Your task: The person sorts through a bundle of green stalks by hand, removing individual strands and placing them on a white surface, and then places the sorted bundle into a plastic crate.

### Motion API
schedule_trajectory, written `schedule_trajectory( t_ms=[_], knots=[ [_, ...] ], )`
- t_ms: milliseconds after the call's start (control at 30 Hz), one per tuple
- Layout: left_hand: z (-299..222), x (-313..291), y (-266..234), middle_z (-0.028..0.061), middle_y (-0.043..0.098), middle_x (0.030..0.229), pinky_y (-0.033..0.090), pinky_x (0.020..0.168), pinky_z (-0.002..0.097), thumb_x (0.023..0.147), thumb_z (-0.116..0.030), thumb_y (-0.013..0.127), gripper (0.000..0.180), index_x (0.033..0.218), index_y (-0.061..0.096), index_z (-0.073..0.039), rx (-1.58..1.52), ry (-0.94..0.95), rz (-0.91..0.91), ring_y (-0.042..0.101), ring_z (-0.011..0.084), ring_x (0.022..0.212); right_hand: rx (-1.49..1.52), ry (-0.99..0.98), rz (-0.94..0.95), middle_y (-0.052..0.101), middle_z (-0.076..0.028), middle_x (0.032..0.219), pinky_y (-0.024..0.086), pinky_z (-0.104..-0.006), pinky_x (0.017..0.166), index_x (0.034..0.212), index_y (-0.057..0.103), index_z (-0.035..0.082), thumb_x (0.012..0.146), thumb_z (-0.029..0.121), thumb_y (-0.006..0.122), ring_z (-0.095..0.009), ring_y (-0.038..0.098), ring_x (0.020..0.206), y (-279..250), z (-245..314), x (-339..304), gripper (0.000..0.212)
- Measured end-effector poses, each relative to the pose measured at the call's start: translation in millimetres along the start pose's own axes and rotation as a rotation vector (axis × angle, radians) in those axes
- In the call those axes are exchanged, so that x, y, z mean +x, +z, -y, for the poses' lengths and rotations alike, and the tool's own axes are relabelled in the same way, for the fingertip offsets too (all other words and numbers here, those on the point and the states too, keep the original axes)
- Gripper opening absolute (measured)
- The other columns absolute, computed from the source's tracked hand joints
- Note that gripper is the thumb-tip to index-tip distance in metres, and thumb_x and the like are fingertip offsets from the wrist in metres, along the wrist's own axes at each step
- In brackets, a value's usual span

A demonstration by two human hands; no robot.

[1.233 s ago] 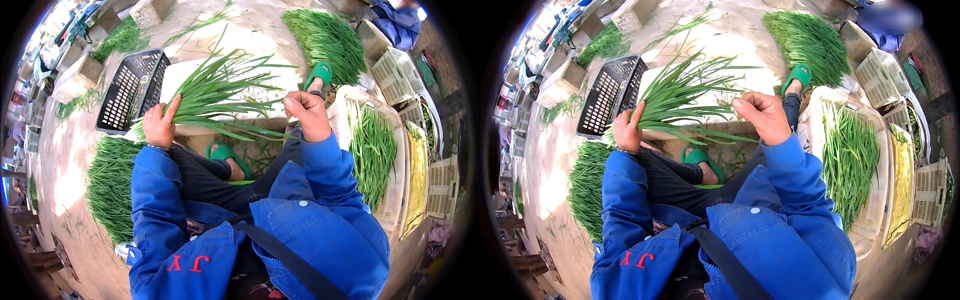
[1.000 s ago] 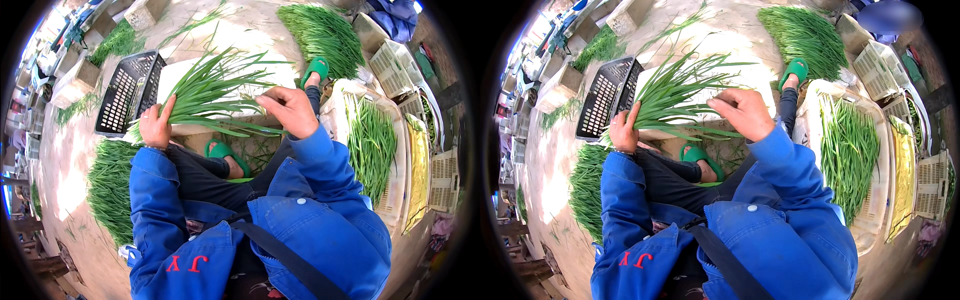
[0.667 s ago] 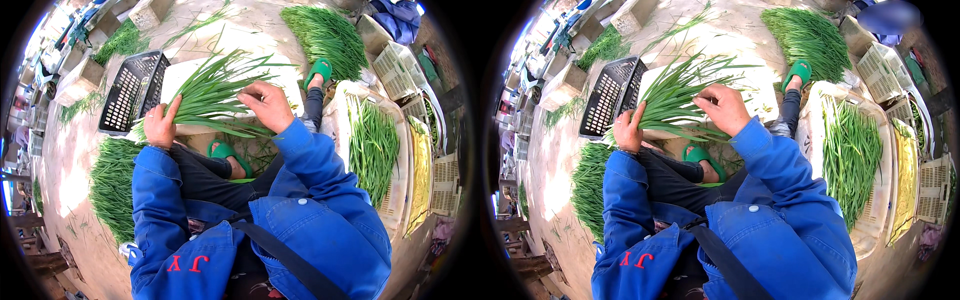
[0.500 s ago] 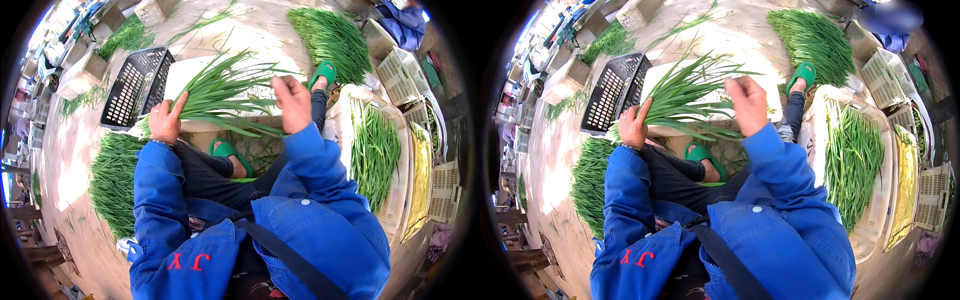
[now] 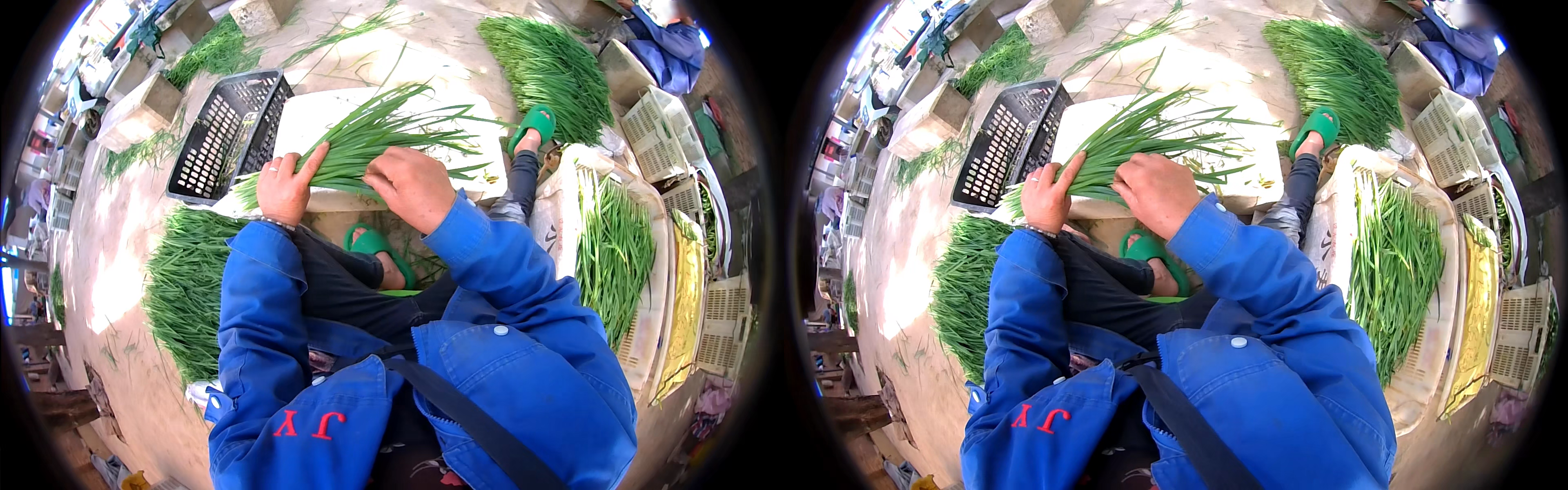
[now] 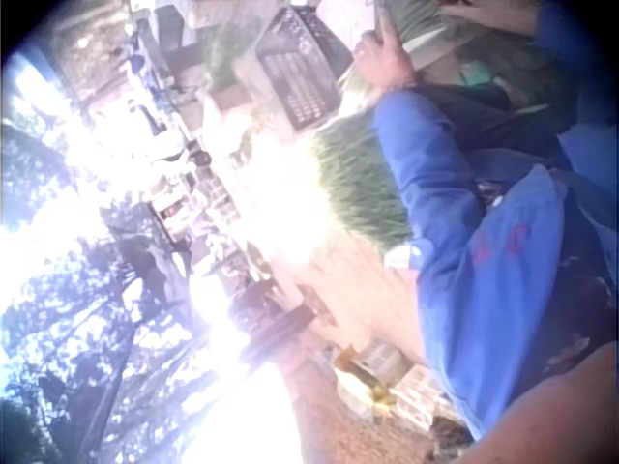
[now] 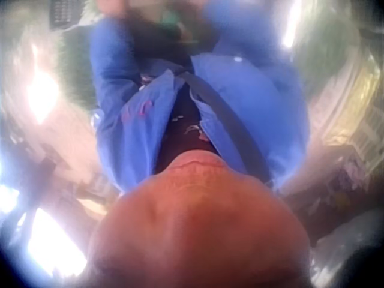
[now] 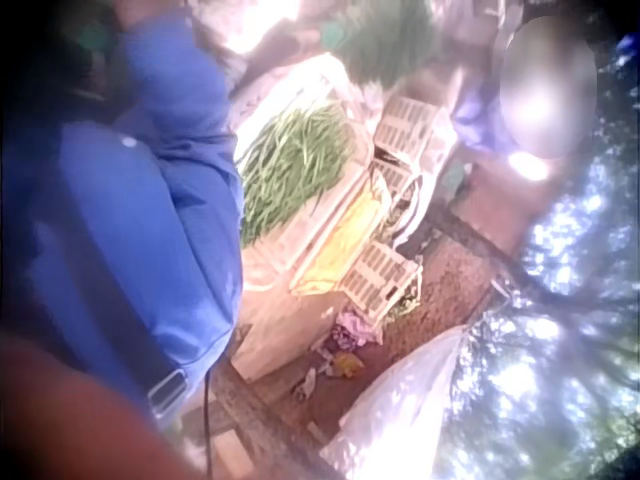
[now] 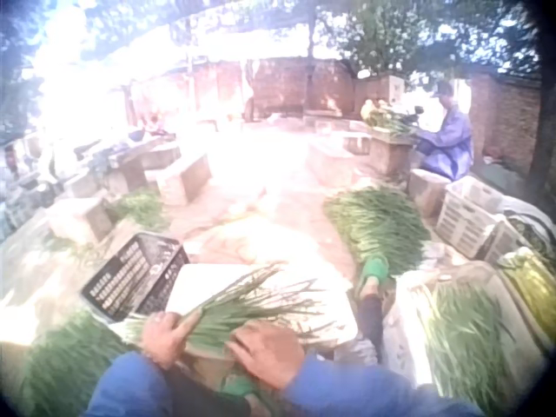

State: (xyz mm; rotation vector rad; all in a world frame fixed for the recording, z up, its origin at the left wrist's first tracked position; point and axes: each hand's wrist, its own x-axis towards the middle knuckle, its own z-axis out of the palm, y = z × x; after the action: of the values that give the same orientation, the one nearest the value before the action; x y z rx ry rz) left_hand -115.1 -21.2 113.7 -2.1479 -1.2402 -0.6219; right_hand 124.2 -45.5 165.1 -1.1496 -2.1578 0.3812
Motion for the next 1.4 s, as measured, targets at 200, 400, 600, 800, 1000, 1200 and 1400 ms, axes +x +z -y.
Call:
schedule_trajectory(
  t_ms=[200,400,600,800,1000,1200,1400],
  knots=[
    [0.2,-5.5,1.1,0.0033,0.052,0.082,0.044,0.063,0.0323,0.064,0.001,0.057,0.067,0.125,0.057,-0.027,-0.035,0.000,0.020,0.053,0.0201,0.071,0.676,0.182,-0.126,0.061,-0.009,0.074,0.046,-0.0286,0.061,0.088,0.061,0.001,0.085,0.015,0.062,-0.016,0.056,0.063,-6.6,-5.6,-9.9,0.014],
    [7.4,-6.9,5.5,0.0042,0.053,0.084,0.044,0.066,0.0340,0.061,0.004,0.057,0.070,0.125,0.057,-0.024,-0.124,-0.085,-0.007,0.054,0.0221,0.073,1.052,0.304,-0.159,0.054,0.002,0.068,0.037,-0.0196,0.054,0.085,0.060,0.002,0.089,0.016,0.061,-0.004,0.046,0.059,-67.9,-29.9,-44.2,0.015],
    [6.6,-5.0,3.6,0.0051,0.054,0.087,0.045,0.069,0.0342,0.058,0.006,0.058,0.071,0.124,0.058,-0.023,-0.178,-0.100,-0.007,0.054,0.0226,0.076,0.814,0.327,-0.440,0.057,0.003,0.072,0.038,-0.0179,0.056,0.098,0.060,0.000,0.088,0.013,0.062,-0.003,0.046,0.060,-90.9,-43.3,-47.7,0.016],
    [3.6,-5.9,-2.3,0.0055,0.053,0.089,0.045,0.071,0.0347,0.057,0.005,0.058,0.074,0.125,0.057,-0.023,-0.172,-0.080,0.030,0.054,0.0229,0.078,0.501,0.321,-0.393,0.062,-0.004,0.075,0.043,-0.0232,0.061,0.092,0.065,-0.002,0.089,0.020,0.062,-0.008,0.055,0.068,-111.7,-44.7,-16.7,0.023],
    [-2.0,-3.5,-9.5,0.0060,0.053,0.089,0.045,0.071,0.0355,0.054,0.005,0.058,0.077,0.125,0.057,-0.023,-0.155,-0.038,0.025,0.054,0.0236,0.078,-0.002,0.084,-0.286,0.063,-0.010,0.084,0.048,-0.0376,0.070,0.094,0.065,0.005,0.078,0.023,0.066,-0.028,0.061,0.077,-76.3,-84.8,36.8,0.024],
    [-2.1,-3.8,-14.6,0.0058,0.053,0.088,0.045,0.070,0.0347,0.055,0.005,0.057,0.074,0.124,0.058,-0.021,-0.153,-0.017,0.002,0.054,0.0230,0.077,0.338,0.206,-0.379,0.064,-0.006,0.078,0.048,-0.0298,0.062,0.092,0.066,-0.001,0.083,0.019,0.067,-0.016,0.059,0.068,-62.9,-96.7,41.7,0.022],
    [14.3,-10.3,-42.6,0.0054,0.054,0.089,0.045,0.068,0.0342,0.058,0.003,0.058,0.070,0.123,0.059,-0.024,-0.071,0.025,0.006,0.053,0.0223,0.076,0.991,0.442,-0.551,0.061,-0.002,0.072,0.042,-0.0218,0.053,0.084,0.065,0.003,0.085,0.025,0.066,-0.007,0.051,0.059,-94.8,-90.9,24.0,0.022]
  ],
)
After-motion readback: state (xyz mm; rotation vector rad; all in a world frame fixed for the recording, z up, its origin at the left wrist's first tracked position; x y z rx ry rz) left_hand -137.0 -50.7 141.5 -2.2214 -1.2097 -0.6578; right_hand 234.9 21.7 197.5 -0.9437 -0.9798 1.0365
